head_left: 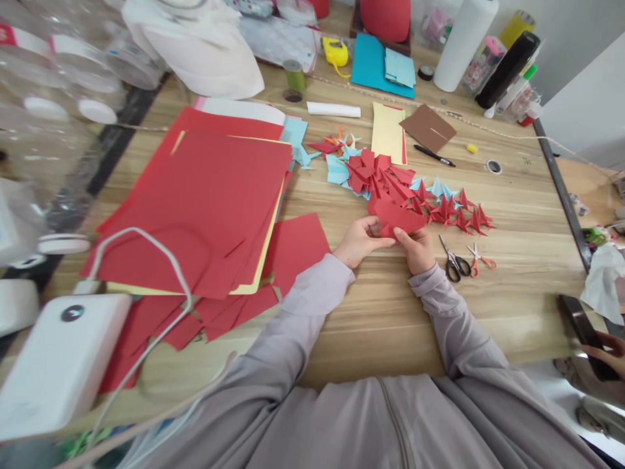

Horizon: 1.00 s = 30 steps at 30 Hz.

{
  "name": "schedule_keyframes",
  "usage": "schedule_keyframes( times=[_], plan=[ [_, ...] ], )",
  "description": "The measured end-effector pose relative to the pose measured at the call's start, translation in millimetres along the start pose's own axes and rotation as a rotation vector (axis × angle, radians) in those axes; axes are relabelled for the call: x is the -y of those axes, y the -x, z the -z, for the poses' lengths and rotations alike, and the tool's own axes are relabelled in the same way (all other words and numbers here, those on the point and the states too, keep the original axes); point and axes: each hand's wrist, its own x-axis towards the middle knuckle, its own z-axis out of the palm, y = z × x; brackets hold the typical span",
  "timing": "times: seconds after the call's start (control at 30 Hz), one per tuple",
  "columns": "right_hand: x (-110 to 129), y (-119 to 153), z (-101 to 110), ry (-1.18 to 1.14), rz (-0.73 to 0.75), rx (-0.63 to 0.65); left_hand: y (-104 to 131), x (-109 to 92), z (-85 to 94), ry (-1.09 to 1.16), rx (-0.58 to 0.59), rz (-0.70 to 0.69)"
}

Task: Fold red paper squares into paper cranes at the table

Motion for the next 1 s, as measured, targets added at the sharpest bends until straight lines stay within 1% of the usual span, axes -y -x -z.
schedule_keyframes(
  times=[0.1,0.2,0.37,0.5,0.6,0.7,0.83,1.0],
  plan=[
    [-0.6,0.8,-1.0,-0.041,0.021,-0.005,0.4,0.6,-0.7,-0.038,-0.007,0.000],
    [-1.2,1.3,-2.5,-0.065,0.035,-0.022,0.4,1.8,-0.2,-0.073,-0.016,0.033],
    [-2.4,1.2,-1.3,-0.043,0.005,-0.019,1.9,2.4,-0.7,-0.126,-0.022,0.069],
    [-3.4,0.3,-0.7,-0.065,-0.013,-0.044,2.0,1.0,-1.6,-0.124,-0.070,0.003],
    [-3.2,-0.2,-1.6,-0.083,-0.005,-0.065,-0.8,1.2,0.6,-0.034,-0.091,-0.062],
    [-1.1,0.2,-2.2,-0.022,-0.003,-0.038,-4.4,3.1,4.8,0.034,-0.127,-0.079],
    [4.8,1.5,-1.7,0.037,-0.003,0.014,-6.9,5.5,8.7,-0.009,-0.176,-0.082],
    [8.1,1.7,-2.0,0.045,-0.010,0.072,-6.7,5.0,7.7,-0.043,-0.220,-0.097]
  ],
)
